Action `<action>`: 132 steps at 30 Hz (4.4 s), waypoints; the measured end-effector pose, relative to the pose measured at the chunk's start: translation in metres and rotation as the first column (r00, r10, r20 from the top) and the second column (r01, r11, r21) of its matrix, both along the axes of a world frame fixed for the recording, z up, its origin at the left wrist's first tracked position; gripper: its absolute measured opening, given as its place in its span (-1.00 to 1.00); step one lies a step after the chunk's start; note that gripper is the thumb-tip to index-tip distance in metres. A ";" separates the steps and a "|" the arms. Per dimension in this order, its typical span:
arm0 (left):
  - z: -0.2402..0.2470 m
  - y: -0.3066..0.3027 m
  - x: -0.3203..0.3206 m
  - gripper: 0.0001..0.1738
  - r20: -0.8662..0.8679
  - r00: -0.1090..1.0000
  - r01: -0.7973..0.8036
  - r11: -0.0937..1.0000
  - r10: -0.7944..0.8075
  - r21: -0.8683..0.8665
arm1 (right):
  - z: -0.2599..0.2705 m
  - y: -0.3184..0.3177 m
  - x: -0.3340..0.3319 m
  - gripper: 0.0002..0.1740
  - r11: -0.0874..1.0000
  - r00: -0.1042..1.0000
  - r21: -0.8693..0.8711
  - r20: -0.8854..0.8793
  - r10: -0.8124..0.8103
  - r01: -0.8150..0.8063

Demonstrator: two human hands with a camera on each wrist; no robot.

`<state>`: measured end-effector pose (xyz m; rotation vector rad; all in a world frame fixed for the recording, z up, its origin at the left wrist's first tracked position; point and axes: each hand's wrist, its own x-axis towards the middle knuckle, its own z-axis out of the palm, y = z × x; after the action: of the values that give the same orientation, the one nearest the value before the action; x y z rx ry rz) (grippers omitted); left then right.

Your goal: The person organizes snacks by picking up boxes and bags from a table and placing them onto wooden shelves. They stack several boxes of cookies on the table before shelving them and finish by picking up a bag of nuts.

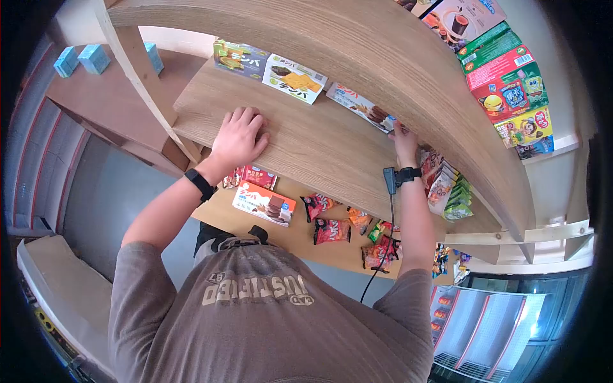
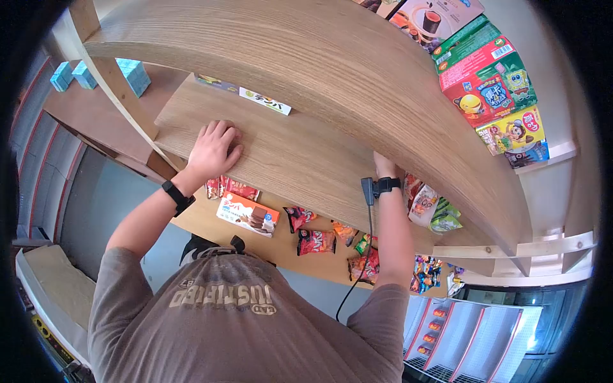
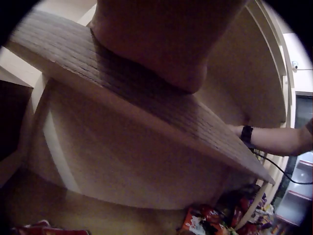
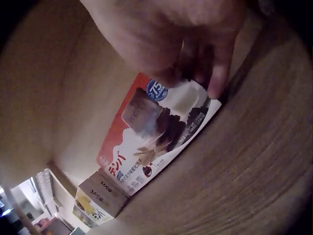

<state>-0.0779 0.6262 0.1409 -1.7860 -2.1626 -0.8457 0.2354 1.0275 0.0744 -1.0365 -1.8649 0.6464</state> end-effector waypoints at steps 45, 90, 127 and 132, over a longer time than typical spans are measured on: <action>-0.003 0.002 0.000 -0.76 -0.010 1.000 -0.012 1.000 0.012 -0.012 | 0.051 -0.052 -0.040 -0.51 0.934 1.000 -0.358 -0.001 -0.004 0.004; -0.014 -0.007 -0.008 -0.80 0.067 0.981 0.165 0.960 -0.184 0.226 | 0.144 -0.237 -0.005 -0.56 0.905 0.928 -0.297 -0.304 0.214 -0.306; -0.235 -0.116 -0.003 -0.45 0.841 -0.014 0.465 0.748 0.540 -0.472 | -0.150 -0.406 -0.018 -0.59 0.437 0.992 -0.890 -0.122 0.043 -0.128; -0.195 -0.135 -0.021 -0.67 0.943 -0.113 0.557 0.806 0.313 -0.201 | -0.063 -0.431 -0.018 -0.60 0.456 0.940 -0.827 -0.243 0.239 -0.330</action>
<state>-0.0993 0.4916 -0.0542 -1.6409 -3.4569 -2.6532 0.2179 0.5969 0.0118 -1.2457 -1.6020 1.9583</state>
